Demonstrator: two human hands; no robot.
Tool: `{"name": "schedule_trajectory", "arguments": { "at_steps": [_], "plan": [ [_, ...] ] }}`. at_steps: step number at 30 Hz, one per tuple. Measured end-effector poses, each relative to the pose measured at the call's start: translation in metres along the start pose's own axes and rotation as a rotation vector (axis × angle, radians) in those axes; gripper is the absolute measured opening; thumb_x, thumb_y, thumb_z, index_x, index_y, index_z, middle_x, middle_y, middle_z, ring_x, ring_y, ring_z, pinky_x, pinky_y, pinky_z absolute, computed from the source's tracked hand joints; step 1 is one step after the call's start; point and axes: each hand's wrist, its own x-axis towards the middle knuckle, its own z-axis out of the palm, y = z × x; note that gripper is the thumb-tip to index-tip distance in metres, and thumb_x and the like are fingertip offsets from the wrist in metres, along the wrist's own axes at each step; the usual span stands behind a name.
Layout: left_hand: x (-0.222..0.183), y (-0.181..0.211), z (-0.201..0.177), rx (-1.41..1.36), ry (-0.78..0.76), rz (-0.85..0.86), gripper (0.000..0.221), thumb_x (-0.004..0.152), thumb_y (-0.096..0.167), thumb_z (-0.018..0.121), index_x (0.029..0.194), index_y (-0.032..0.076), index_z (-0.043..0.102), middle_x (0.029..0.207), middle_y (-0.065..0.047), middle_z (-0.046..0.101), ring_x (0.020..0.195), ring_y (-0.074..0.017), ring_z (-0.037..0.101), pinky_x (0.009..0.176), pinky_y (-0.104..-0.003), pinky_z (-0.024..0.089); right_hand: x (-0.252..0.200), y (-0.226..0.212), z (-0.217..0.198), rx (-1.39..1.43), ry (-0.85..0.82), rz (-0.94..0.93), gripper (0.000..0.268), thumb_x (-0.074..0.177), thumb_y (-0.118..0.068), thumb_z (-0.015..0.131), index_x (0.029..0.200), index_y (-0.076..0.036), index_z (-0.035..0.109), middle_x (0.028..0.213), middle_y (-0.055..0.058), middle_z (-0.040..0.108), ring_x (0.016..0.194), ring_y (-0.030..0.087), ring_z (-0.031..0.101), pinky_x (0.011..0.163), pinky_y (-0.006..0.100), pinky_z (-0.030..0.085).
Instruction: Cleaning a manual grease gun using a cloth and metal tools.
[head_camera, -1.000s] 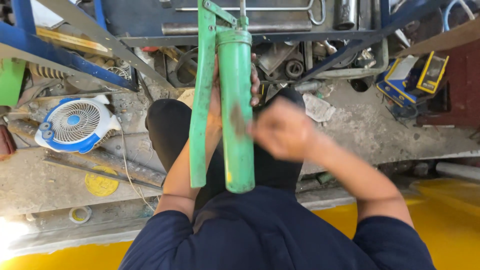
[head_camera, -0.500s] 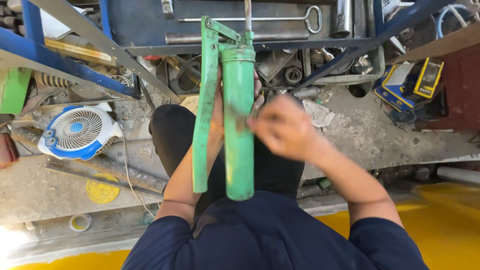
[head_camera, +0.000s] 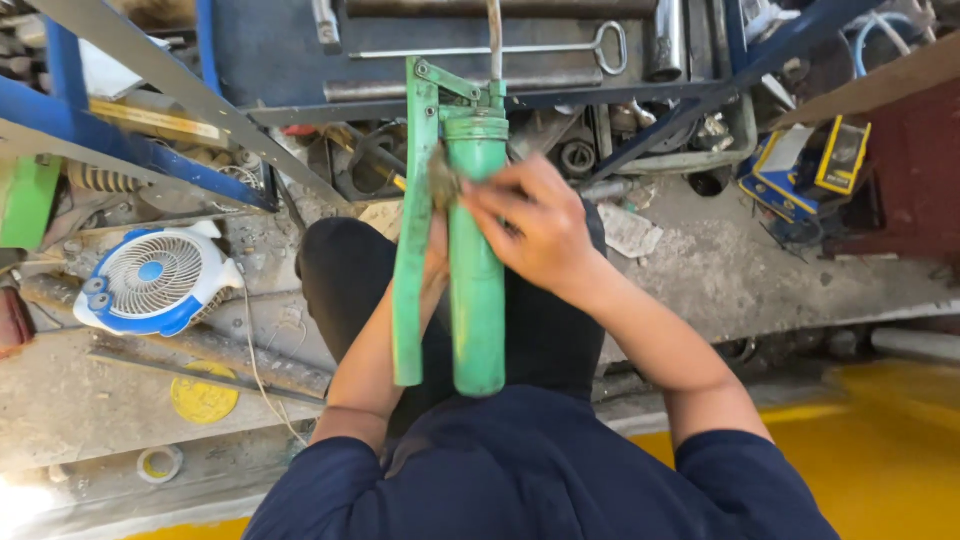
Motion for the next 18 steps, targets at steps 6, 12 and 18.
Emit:
{"name": "schedule_trajectory", "arguments": {
  "at_steps": [6,12,18],
  "plan": [
    [-0.031,0.027,0.105,0.076,-0.356,0.001,0.058,0.107,0.06,0.044,0.118,0.007,0.064,0.091,-0.008,0.07,0.08,-0.0176,0.072,0.068,-0.031,0.062,0.024,0.013,0.004,0.094,0.256,0.443,0.013,0.093,-0.004,0.082,0.105,-0.004,0.079,0.092,0.007,0.072,0.073,0.015,0.071,0.064,0.026,0.056],
    [-0.004,-0.01,0.019,0.097,0.04,-0.062,0.054,0.106,0.051,0.043,0.136,0.008,0.058,0.108,-0.009,0.07,0.087,-0.0177,0.071,0.073,-0.032,0.06,0.01,-0.01,0.012,-0.011,0.179,0.274,0.019,0.086,-0.003,0.084,0.104,-0.003,0.08,0.09,0.011,0.07,0.078,0.021,0.07,0.069,0.029,0.055],
    [-0.021,0.025,0.097,0.271,-0.046,-0.002,0.068,0.105,0.067,0.035,0.127,0.008,0.061,0.082,-0.011,0.068,0.06,-0.0217,0.066,0.049,-0.035,0.055,0.011,0.016,0.014,0.304,0.321,0.598,0.014,0.091,-0.006,0.082,0.104,-0.004,0.079,0.095,0.009,0.074,0.074,0.016,0.071,0.065,0.025,0.057]
  ]
}}
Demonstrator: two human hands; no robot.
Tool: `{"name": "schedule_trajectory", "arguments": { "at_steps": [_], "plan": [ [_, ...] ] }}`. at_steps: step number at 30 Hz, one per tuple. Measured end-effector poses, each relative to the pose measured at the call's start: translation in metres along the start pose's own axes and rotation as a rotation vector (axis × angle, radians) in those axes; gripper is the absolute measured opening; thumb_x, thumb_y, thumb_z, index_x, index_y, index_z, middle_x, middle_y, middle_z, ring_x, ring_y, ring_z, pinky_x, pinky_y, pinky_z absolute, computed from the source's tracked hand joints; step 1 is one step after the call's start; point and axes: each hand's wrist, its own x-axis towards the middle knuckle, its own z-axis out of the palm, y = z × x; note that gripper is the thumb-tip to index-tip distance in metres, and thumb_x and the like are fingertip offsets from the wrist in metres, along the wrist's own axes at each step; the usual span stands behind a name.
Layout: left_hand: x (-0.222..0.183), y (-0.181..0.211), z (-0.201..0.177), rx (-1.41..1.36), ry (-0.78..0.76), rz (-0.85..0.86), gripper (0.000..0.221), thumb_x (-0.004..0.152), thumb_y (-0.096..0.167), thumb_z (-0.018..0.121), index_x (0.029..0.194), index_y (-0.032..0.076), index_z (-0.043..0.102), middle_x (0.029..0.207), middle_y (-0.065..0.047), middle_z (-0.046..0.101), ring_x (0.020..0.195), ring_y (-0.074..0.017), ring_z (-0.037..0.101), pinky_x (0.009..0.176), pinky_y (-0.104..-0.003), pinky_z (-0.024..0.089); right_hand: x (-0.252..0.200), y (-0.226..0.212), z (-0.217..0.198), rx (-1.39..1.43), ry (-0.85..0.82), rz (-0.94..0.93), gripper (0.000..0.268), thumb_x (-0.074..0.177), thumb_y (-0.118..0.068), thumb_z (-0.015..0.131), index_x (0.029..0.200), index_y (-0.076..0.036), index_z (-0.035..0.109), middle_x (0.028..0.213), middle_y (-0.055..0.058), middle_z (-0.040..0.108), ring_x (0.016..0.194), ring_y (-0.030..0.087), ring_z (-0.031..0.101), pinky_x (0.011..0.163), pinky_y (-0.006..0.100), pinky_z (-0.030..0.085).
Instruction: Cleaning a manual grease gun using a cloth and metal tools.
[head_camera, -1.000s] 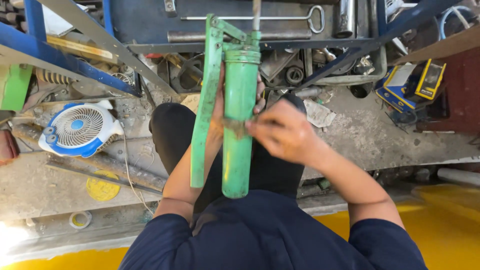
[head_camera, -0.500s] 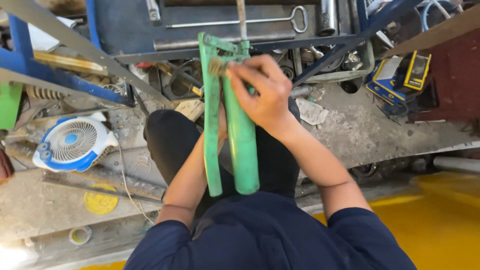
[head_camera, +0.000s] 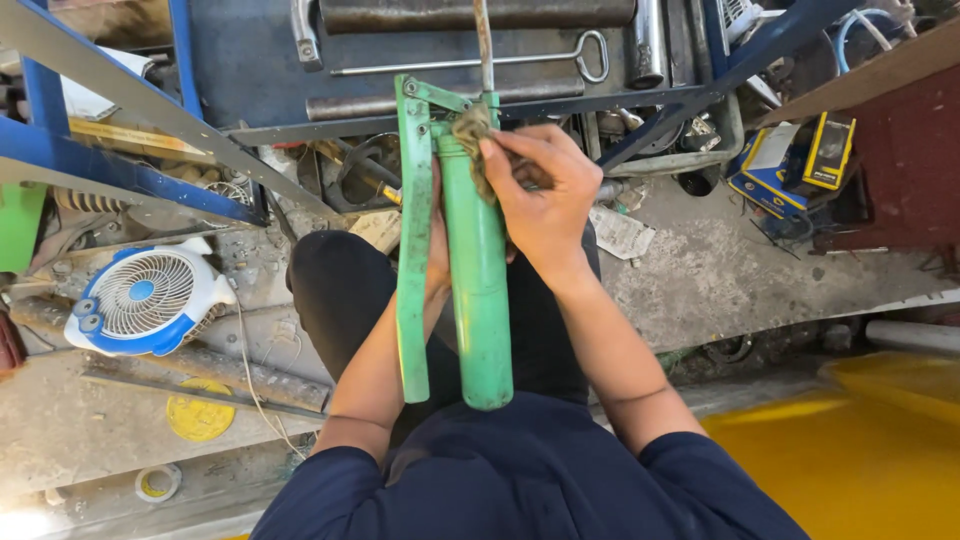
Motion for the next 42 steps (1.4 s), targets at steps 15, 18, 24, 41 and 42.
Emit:
{"name": "schedule_trajectory", "arguments": {
  "at_steps": [15,18,24,41,42],
  "plan": [
    [0.03,-0.007,-0.047,-0.321,-0.316,-0.14,0.065,0.106,0.064,0.043,0.118,0.003,0.062,0.099,-0.01,0.064,0.078,-0.0201,0.061,0.062,-0.033,0.052,-0.028,-0.004,-0.034,-0.095,-0.493,-0.554,0.016,0.084,-0.005,0.085,0.097,-0.007,0.076,0.096,0.008,0.065,0.089,0.025,0.065,0.082,0.039,0.057],
    [0.024,-0.025,-0.061,-0.304,-0.234,-0.045,0.061,0.105,0.06,0.051,0.121,0.003,0.063,0.105,-0.01,0.066,0.092,-0.0187,0.065,0.081,-0.032,0.056,-0.016,0.009,-0.036,-0.216,-0.524,-0.642,0.014,0.085,-0.002,0.082,0.096,-0.01,0.08,0.097,0.009,0.066,0.086,0.024,0.064,0.076,0.037,0.054],
    [0.03,-0.015,-0.033,-0.521,-0.046,-0.195,0.054,0.094,0.057,0.055,0.119,0.01,0.062,0.107,-0.007,0.067,0.099,-0.0202,0.066,0.087,-0.039,0.058,0.011,0.003,-0.028,-0.299,-0.497,-0.631,0.02,0.09,0.0,0.077,0.108,-0.008,0.076,0.104,0.01,0.065,0.092,0.027,0.062,0.077,0.04,0.053],
    [0.021,-0.013,-0.038,-0.589,-0.269,-0.216,0.057,0.101,0.056,0.051,0.129,0.007,0.055,0.1,-0.009,0.06,0.086,-0.021,0.056,0.075,-0.034,0.051,0.01,-0.029,-0.047,-0.319,-0.696,-0.99,0.027,0.088,-0.003,0.072,0.114,0.002,0.071,0.128,0.016,0.067,0.12,0.034,0.069,0.1,0.044,0.059],
    [0.017,-0.002,-0.025,-0.615,-0.378,-0.235,0.057,0.102,0.053,0.053,0.129,0.003,0.053,0.099,-0.008,0.055,0.088,-0.0191,0.052,0.078,-0.031,0.049,0.003,-0.035,-0.05,-0.299,-0.763,-1.076,0.034,0.084,-0.004,0.072,0.117,0.005,0.069,0.128,0.021,0.067,0.118,0.036,0.068,0.098,0.045,0.058]
  ]
}}
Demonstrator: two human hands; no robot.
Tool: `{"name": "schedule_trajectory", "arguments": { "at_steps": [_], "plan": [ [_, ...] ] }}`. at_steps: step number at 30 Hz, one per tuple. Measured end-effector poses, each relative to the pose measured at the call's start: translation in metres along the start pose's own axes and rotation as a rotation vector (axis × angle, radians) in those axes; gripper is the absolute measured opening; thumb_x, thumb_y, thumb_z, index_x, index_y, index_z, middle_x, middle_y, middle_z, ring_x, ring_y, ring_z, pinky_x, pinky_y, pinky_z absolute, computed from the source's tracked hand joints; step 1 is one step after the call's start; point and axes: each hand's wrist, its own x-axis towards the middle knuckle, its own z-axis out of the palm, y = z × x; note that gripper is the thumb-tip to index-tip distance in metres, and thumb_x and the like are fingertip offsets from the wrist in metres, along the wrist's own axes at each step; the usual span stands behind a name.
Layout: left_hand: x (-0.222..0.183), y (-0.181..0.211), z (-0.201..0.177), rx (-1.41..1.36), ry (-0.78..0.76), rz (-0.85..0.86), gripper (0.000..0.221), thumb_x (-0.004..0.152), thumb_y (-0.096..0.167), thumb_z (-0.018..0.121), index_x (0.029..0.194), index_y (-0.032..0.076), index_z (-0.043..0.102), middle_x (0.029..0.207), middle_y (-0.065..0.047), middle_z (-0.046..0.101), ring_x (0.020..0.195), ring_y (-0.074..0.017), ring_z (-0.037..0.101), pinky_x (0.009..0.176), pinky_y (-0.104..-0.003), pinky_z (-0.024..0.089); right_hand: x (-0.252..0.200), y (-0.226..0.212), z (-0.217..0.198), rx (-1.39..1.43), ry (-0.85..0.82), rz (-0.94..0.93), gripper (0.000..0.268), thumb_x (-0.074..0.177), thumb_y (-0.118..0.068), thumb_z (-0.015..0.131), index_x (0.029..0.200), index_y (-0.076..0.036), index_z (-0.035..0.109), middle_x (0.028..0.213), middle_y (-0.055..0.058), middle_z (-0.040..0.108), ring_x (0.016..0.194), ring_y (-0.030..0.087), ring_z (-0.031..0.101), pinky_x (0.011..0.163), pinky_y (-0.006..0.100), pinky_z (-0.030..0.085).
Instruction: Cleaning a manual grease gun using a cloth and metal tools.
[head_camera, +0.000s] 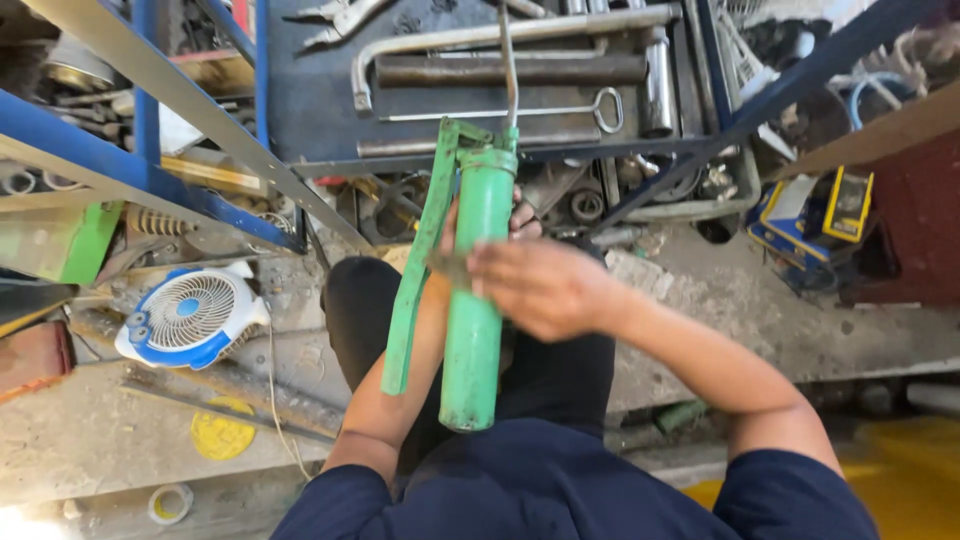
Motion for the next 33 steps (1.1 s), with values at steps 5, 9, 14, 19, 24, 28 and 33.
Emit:
{"name": "schedule_trajectory", "arguments": {
  "at_steps": [5,9,14,19,24,28,33],
  "plan": [
    [-0.001,0.01,0.006,0.03,-0.108,-0.045,0.056,0.102,0.051,0.057,0.128,0.001,0.051,0.096,-0.008,0.048,0.085,-0.0168,0.045,0.077,-0.028,0.046,0.0,-0.011,-0.008,0.293,0.021,0.11,0.029,0.087,0.0,0.075,0.116,0.001,0.072,0.124,0.015,0.069,0.112,0.032,0.07,0.098,0.042,0.059],
    [-0.007,0.007,0.01,-0.002,-0.109,-0.028,0.055,0.102,0.047,0.059,0.127,-0.001,0.05,0.096,-0.007,0.046,0.084,-0.0154,0.043,0.075,-0.027,0.045,-0.005,-0.022,0.011,0.33,0.105,0.189,0.022,0.086,0.006,0.075,0.107,-0.001,0.076,0.117,0.014,0.071,0.1,0.029,0.072,0.088,0.038,0.061],
    [-0.006,0.008,0.007,-0.075,-0.125,-0.008,0.053,0.102,0.045,0.059,0.126,-0.001,0.05,0.095,-0.007,0.046,0.084,-0.0153,0.043,0.075,-0.027,0.045,-0.011,-0.038,0.042,0.218,0.371,0.205,0.024,0.08,0.01,0.076,0.103,0.001,0.074,0.108,0.016,0.071,0.096,0.03,0.071,0.085,0.04,0.062],
    [-0.009,0.016,0.009,-0.049,-0.043,0.015,0.053,0.1,0.045,0.058,0.126,-0.001,0.053,0.094,-0.008,0.048,0.085,-0.0163,0.045,0.074,-0.028,0.045,-0.018,-0.025,0.038,0.267,0.455,0.357,0.02,0.084,0.009,0.082,0.099,0.001,0.071,0.098,0.012,0.074,0.092,0.023,0.074,0.085,0.036,0.064],
    [-0.007,0.017,0.014,0.096,0.052,0.071,0.052,0.103,0.048,0.057,0.121,0.0,0.058,0.092,-0.009,0.053,0.083,-0.0188,0.046,0.072,-0.031,0.043,0.002,-0.001,-0.017,-0.186,0.527,0.494,0.02,0.086,0.009,0.073,0.102,-0.003,0.069,0.103,0.014,0.075,0.099,0.029,0.074,0.09,0.039,0.061],
    [-0.003,0.006,0.017,0.078,-0.051,-0.038,0.054,0.101,0.051,0.054,0.12,0.001,0.06,0.091,-0.011,0.056,0.082,-0.02,0.05,0.071,-0.033,0.046,0.005,0.001,-0.027,-0.235,0.658,0.584,0.017,0.093,0.007,0.069,0.107,-0.002,0.068,0.108,0.012,0.072,0.101,0.026,0.073,0.088,0.034,0.06],
    [0.002,0.005,-0.019,0.317,0.187,0.173,0.052,0.109,0.046,0.047,0.128,0.0,0.06,0.115,-0.017,0.065,0.105,-0.0267,0.065,0.092,-0.039,0.057,0.002,-0.015,0.009,0.05,0.178,0.255,0.022,0.082,0.001,0.074,0.101,-0.008,0.07,0.102,0.008,0.069,0.09,0.023,0.068,0.082,0.036,0.057]
  ]
}}
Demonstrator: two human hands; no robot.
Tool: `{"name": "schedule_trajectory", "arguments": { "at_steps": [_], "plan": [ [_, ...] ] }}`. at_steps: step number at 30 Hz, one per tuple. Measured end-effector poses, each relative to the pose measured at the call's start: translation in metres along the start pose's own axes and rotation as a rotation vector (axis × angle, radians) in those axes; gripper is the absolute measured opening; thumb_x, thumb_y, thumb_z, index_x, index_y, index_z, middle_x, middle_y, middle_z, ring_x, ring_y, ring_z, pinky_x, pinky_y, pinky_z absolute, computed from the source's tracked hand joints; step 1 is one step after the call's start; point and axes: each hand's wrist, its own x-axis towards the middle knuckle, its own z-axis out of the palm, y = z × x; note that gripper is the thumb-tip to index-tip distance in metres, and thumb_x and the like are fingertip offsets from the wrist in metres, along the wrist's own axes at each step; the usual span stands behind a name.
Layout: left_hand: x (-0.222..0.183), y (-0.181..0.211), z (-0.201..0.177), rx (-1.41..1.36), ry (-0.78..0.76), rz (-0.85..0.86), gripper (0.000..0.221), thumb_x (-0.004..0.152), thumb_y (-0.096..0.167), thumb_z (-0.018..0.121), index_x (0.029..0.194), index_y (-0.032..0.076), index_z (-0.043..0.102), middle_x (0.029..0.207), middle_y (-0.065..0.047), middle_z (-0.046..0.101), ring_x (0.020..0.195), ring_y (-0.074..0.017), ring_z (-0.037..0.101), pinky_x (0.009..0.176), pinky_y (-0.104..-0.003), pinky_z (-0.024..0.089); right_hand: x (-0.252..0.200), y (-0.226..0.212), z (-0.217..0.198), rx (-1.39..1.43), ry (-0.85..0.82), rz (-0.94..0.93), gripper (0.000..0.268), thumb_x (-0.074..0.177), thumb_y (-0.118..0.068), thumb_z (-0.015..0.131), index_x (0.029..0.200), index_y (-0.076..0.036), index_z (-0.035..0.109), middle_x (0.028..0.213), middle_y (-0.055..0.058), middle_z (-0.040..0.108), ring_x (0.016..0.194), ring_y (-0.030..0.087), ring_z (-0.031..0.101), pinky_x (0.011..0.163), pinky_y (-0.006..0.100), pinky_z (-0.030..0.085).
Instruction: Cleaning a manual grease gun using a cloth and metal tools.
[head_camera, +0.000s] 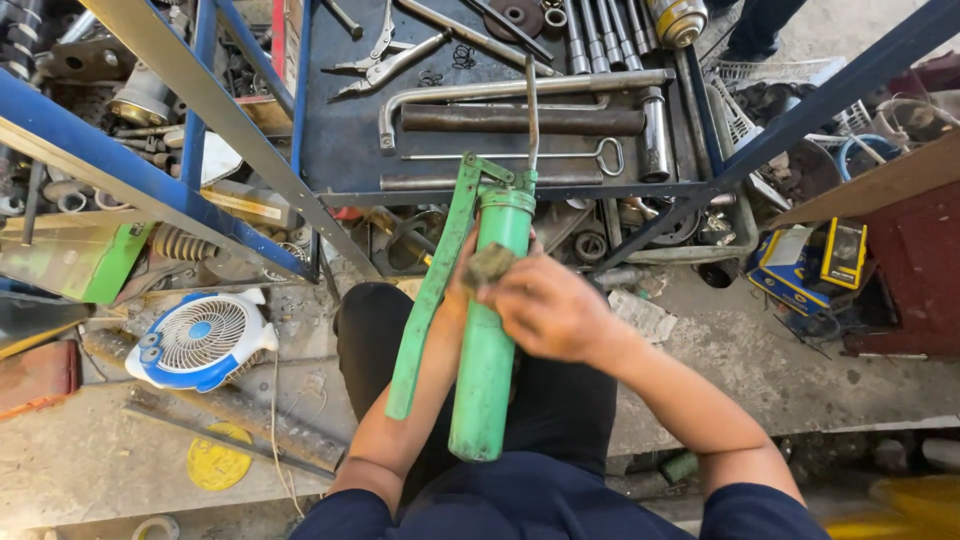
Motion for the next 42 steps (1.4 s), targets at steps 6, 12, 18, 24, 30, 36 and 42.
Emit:
{"name": "schedule_trajectory", "arguments": {
  "at_steps": [6,12,18,24,30,36,42],
  "plan": [
    [0.002,0.0,0.006,-0.108,-0.024,-0.097,0.06,0.108,0.051,0.042,0.124,-0.003,0.06,0.108,-0.018,0.067,0.098,-0.0278,0.067,0.087,-0.04,0.058,-0.001,0.001,-0.005,0.147,-0.065,0.059,0.032,0.082,-0.008,0.083,0.113,-0.007,0.075,0.104,0.009,0.066,0.096,0.027,0.065,0.085,0.041,0.055],
    [-0.001,-0.005,-0.001,-0.091,-0.119,-0.121,0.065,0.112,0.055,0.041,0.126,-0.005,0.062,0.108,-0.02,0.067,0.098,-0.0288,0.068,0.089,-0.039,0.059,-0.001,0.003,-0.011,0.123,-0.02,-0.036,0.023,0.084,-0.01,0.083,0.104,-0.007,0.075,0.111,0.01,0.072,0.104,0.027,0.072,0.09,0.042,0.058],
    [0.004,-0.007,-0.006,0.009,0.077,-0.098,0.059,0.105,0.055,0.045,0.126,0.002,0.063,0.111,-0.016,0.068,0.099,-0.0276,0.066,0.084,-0.042,0.056,-0.02,0.038,-0.025,0.054,0.055,0.239,0.011,0.089,-0.01,0.084,0.095,-0.006,0.076,0.088,0.008,0.079,0.075,0.018,0.078,0.066,0.029,0.064],
    [-0.004,0.0,0.024,-0.228,-0.146,-0.295,0.061,0.103,0.063,0.05,0.115,0.004,0.061,0.092,-0.01,0.055,0.083,-0.0225,0.05,0.073,-0.034,0.046,0.042,0.014,-0.072,-0.338,0.272,0.185,0.014,0.087,-0.01,0.077,0.091,-0.002,0.066,0.101,0.027,0.07,0.091,0.042,0.07,0.078,0.045,0.056],
    [-0.001,0.005,0.027,-0.18,-0.061,-0.303,0.061,0.101,0.064,0.05,0.113,0.005,0.06,0.09,-0.009,0.054,0.081,-0.0215,0.047,0.071,-0.034,0.044,0.01,0.035,-0.075,-0.297,0.23,0.701,0.012,0.104,-0.015,0.07,0.102,-0.004,0.068,0.091,0.011,0.073,0.079,0.024,0.073,0.068,0.036,0.054],
    [0.006,-0.004,0.02,-0.112,0.024,-0.198,0.06,0.102,0.058,0.049,0.118,0.002,0.061,0.098,-0.013,0.063,0.09,-0.0259,0.061,0.077,-0.037,0.055,0.007,-0.002,-0.013,-0.188,0.016,0.11,0.014,0.087,-0.015,0.076,0.092,-0.007,0.066,0.104,0.01,0.075,0.097,0.027,0.075,0.079,0.037,0.062],
    [0.019,-0.022,-0.058,0.005,0.054,-0.011,0.05,0.109,0.041,0.048,0.138,0.001,0.055,0.12,-0.019,0.066,0.109,-0.0291,0.066,0.095,-0.041,0.058,0.001,0.022,-0.004,-0.013,0.074,0.045,0.021,0.09,-0.015,0.081,0.093,-0.005,0.063,0.097,0.008,0.072,0.088,0.027,0.071,0.073,0.038,0.059]
  ]
}}
